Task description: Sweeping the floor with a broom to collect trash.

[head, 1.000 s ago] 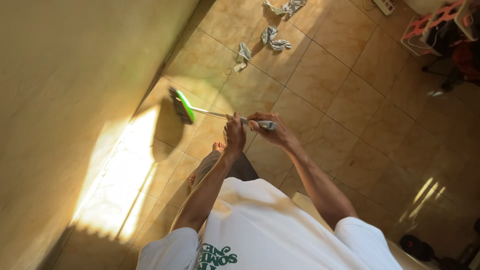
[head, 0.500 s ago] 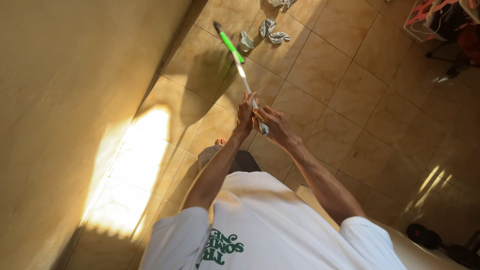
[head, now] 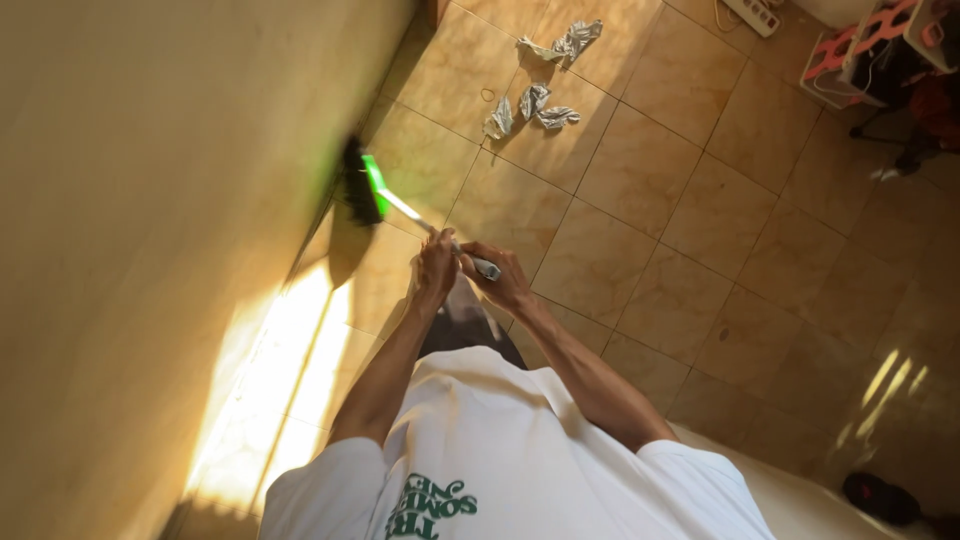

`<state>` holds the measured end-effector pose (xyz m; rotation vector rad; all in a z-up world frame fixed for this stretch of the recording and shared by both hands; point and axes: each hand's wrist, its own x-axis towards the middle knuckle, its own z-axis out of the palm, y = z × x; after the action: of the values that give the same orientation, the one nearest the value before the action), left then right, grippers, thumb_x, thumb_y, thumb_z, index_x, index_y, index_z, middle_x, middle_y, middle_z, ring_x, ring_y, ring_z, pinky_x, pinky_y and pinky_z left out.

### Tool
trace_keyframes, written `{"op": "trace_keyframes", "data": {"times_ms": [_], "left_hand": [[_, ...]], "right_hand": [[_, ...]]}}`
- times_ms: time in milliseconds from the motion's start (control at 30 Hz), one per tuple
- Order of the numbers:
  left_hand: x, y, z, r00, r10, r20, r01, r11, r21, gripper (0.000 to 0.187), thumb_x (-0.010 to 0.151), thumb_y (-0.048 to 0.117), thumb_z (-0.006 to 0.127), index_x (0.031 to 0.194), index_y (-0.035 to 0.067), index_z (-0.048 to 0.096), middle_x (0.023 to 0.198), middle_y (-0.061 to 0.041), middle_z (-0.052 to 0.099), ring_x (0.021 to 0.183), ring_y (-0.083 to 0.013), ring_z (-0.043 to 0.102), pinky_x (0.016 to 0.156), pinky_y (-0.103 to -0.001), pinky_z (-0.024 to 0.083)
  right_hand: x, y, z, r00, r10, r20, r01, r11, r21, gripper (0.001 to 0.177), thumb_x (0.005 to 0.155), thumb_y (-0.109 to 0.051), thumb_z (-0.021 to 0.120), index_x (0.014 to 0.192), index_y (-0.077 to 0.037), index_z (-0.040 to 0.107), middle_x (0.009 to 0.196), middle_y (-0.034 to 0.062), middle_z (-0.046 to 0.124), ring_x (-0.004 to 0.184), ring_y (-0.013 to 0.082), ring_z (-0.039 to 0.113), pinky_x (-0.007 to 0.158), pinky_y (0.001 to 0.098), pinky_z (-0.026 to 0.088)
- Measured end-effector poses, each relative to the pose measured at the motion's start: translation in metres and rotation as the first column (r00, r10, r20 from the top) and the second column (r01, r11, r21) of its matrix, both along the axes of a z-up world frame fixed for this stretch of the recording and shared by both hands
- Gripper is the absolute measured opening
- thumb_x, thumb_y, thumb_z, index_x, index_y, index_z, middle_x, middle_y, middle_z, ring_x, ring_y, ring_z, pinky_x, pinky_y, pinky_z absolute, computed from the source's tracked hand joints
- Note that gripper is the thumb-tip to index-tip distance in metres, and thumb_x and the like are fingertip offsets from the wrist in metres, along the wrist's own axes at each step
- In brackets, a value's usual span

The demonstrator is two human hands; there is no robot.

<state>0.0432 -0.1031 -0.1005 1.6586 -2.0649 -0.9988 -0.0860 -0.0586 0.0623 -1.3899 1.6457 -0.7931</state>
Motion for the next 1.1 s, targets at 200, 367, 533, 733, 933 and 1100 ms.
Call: {"op": "trace_keyframes", "data": {"times_ms": [200, 367, 533, 733, 933, 1100], "left_hand": [[-0.061, -0.082, 0.017, 0.949, -0.172, -0.263, 0.162, 0.985, -0.061, 0.033, 0.092, 0.002, 0.060, 0.125, 0.002, 0.063, 0.122, -0.024, 0.068, 0.094, -0.0373, 0.074, 0.082, -0.044, 0.062], [-0.075, -0.147, 0.058, 0.939, -0.211, -0.271, 0.230, 0.972, 0.040, 0.034, 0.090, 0.004, 0.061, 0.124, 0.004, 0.063, 0.122, -0.022, 0.069, 0.091, -0.0370, 0.074, 0.078, -0.045, 0.061], [-0.052, -0.201, 0.056, 0.953, -0.290, -0.093, 0.297, 0.953, 0.067, 0.039, 0.091, 0.002, 0.060, 0.129, 0.008, 0.064, 0.126, -0.021, 0.067, 0.093, -0.0374, 0.074, 0.080, -0.046, 0.061], [-0.065, -0.248, 0.018, 0.928, -0.370, -0.039, 0.369, 0.929, -0.026, 0.035, 0.086, 0.007, 0.070, 0.120, 0.011, 0.068, 0.133, -0.025, 0.062, 0.095, -0.0412, 0.071, 0.078, -0.048, 0.060], [-0.134, -0.251, 0.011, 0.882, -0.370, -0.293, 0.378, 0.925, -0.029, 0.039, 0.085, 0.001, 0.065, 0.124, 0.009, 0.068, 0.132, -0.025, 0.062, 0.092, -0.0394, 0.072, 0.075, -0.044, 0.060], [-0.173, -0.245, 0.006, 0.828, -0.258, -0.497, 0.385, 0.907, 0.171, 0.034, 0.097, 0.000, 0.058, 0.127, 0.009, 0.069, 0.094, -0.013, 0.074, 0.081, -0.0216, 0.073, 0.070, -0.036, 0.060]], "right_hand": [[-0.036, -0.061, 0.011, 0.991, -0.004, -0.131, -0.013, 0.992, -0.128, 0.021, 0.095, -0.019, 0.069, 0.110, -0.004, 0.070, 0.090, 0.0151, 0.071, 0.075, 0.0290, 0.069, 0.068, 0.0412, 0.054], [-0.037, -0.119, 0.048, 0.953, -0.158, -0.258, 0.105, 0.973, -0.206, 0.022, 0.095, -0.016, 0.069, 0.112, -0.001, 0.069, 0.087, 0.0165, 0.069, 0.073, 0.0317, 0.068, 0.067, 0.0410, 0.054], [-0.026, -0.161, 0.052, 0.939, -0.275, -0.205, 0.209, 0.933, -0.292, 0.019, 0.098, -0.017, 0.068, 0.111, -0.003, 0.069, 0.095, 0.0160, 0.072, 0.077, 0.0297, 0.071, 0.069, 0.0377, 0.058], [-0.049, -0.210, 0.002, 0.934, -0.356, -0.026, 0.355, 0.934, -0.044, 0.020, 0.098, -0.020, 0.066, 0.110, -0.006, 0.071, 0.085, 0.0161, 0.073, 0.070, 0.0281, 0.073, 0.065, 0.0406, 0.056], [-0.108, -0.217, -0.001, 0.946, -0.216, -0.242, 0.197, 0.975, -0.103, 0.018, 0.091, -0.019, 0.071, 0.100, -0.003, 0.068, 0.083, 0.0176, 0.068, 0.071, 0.0367, 0.068, 0.062, 0.0460, 0.054], [-0.120, -0.190, -0.017, 0.912, -0.127, -0.389, 0.072, 0.986, -0.154, 0.023, 0.094, -0.019, 0.073, 0.103, 0.000, 0.062, 0.084, 0.0169, 0.063, 0.073, 0.0367, 0.068, 0.061, 0.0470, 0.052]]}}
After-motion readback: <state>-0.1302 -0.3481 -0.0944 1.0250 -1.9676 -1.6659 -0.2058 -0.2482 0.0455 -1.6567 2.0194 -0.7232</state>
